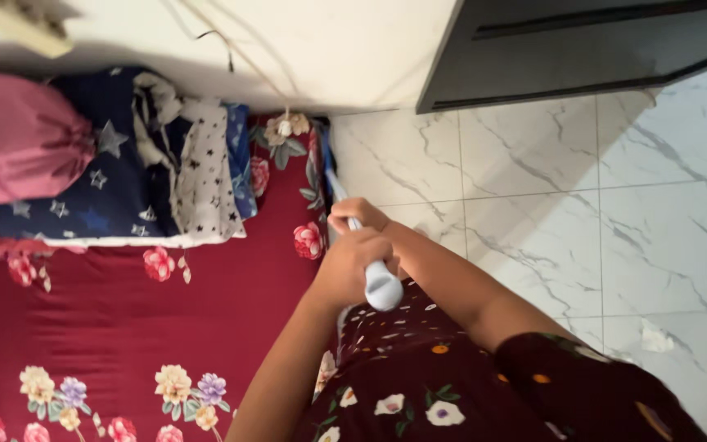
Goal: The person sweeps debris across a tiled floor into a pile using a broom, moves a caddy aside to reach the corner, and picks up the remaining pieces of paper by hand.
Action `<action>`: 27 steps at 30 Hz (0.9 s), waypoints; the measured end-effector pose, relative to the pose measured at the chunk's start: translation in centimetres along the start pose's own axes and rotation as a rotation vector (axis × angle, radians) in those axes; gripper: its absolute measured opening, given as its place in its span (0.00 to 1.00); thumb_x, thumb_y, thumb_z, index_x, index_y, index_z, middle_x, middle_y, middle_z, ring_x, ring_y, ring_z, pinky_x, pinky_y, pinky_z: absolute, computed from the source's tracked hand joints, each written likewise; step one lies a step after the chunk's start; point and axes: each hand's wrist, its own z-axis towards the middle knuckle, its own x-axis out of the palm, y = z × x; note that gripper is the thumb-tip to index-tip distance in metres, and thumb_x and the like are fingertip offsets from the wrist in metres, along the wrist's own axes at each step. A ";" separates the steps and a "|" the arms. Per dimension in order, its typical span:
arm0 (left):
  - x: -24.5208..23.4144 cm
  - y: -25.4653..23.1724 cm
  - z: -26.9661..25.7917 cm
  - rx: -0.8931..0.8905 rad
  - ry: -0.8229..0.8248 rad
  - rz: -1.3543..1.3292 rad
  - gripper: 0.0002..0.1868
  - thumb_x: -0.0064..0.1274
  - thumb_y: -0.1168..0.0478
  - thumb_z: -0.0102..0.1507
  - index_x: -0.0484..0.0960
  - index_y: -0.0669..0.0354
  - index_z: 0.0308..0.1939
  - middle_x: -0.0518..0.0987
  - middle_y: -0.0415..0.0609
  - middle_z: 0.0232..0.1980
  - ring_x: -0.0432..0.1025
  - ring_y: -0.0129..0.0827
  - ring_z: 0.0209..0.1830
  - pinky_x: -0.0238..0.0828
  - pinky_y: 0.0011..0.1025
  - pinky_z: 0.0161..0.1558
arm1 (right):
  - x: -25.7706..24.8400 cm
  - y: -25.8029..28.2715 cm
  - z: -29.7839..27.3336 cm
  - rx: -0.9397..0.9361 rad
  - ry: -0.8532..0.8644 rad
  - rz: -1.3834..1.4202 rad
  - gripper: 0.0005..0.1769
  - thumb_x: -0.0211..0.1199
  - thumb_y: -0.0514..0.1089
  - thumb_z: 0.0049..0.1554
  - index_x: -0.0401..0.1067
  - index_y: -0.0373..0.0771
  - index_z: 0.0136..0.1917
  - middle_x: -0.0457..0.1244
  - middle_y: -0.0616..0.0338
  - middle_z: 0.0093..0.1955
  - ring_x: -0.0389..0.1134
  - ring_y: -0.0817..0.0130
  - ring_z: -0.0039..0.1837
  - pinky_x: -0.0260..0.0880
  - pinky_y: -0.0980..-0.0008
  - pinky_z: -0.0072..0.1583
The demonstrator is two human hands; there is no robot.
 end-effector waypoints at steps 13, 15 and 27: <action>-5.2 -5.8 5.8 0.061 0.138 -0.378 0.11 0.59 0.71 0.52 0.71 0.58 0.28 0.73 0.47 0.29 0.73 0.43 0.31 0.69 0.38 0.36 | -8.2 9.8 6.3 0.341 0.222 0.025 0.15 0.66 0.41 0.49 0.61 0.41 0.29 0.61 0.61 0.27 0.62 0.73 0.31 0.61 0.67 0.35; -3.9 -6.1 6.8 0.139 0.136 -0.174 0.13 0.61 0.71 0.53 0.70 0.57 0.26 0.72 0.47 0.28 0.72 0.44 0.30 0.69 0.38 0.36 | -7.1 8.3 6.8 0.606 0.179 0.298 0.17 0.61 0.43 0.56 0.63 0.40 0.28 0.61 0.61 0.28 0.61 0.73 0.32 0.61 0.67 0.36; 3.1 0.4 11.2 0.003 0.318 -0.496 0.08 0.56 0.72 0.59 0.72 0.59 0.30 0.76 0.48 0.36 0.74 0.42 0.35 0.73 0.35 0.40 | -19.5 5.3 2.9 0.599 0.087 -0.362 0.08 0.64 0.45 0.48 0.67 0.42 0.32 0.66 0.58 0.31 0.68 0.60 0.35 0.66 0.65 0.39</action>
